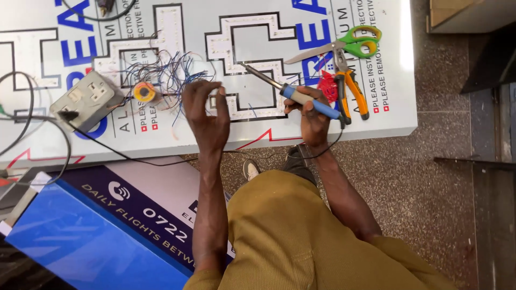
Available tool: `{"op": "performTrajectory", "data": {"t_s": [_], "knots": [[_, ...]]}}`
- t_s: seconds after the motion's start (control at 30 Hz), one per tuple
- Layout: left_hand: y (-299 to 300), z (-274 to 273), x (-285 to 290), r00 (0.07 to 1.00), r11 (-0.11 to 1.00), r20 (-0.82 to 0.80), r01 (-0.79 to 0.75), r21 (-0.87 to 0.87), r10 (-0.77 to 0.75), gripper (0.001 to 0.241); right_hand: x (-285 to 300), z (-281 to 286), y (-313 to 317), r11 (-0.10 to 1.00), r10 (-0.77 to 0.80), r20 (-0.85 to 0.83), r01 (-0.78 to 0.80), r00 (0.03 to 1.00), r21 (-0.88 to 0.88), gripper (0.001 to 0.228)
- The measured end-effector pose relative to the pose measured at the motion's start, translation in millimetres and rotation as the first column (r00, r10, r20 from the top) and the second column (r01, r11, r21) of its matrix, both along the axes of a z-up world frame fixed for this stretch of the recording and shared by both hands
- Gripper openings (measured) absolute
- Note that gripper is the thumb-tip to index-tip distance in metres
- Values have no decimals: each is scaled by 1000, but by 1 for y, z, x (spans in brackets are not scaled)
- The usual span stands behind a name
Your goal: Soldering electrical wires to LED strips on a sign board to create an illuminated sign.
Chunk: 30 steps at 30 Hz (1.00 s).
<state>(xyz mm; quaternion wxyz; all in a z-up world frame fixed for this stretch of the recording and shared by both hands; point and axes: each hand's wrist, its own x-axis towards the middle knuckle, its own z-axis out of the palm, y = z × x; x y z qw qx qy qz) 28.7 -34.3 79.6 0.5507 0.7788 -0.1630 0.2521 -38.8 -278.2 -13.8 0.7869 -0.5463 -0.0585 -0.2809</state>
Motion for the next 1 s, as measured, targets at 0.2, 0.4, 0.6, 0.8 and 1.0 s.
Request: {"op": "performTrajectory", "data": {"t_s": [0.2,0.4,0.6,0.8,1.0], "knots": [[-61,-25,-1,946,953,-142,299,48,-290,7,-14,-2,-65,982,-187,48,185,981,31,59],[-179,-66,57,917,884,-259,372,284,-303,18,-29,-1,-71,943,-326,59,329,943,-54,55],[-240,-101,78,922,822,-311,356,445,-232,15,-41,-3,-64,918,-376,23,376,926,-129,58],[-218,-71,73,897,911,-158,406,-75,-413,8,-32,-8,-69,940,-316,31,317,948,-129,53],[-157,20,73,979,799,-18,154,-581,-202,7,-7,-16,-63,925,-292,84,304,953,-230,54]]}}
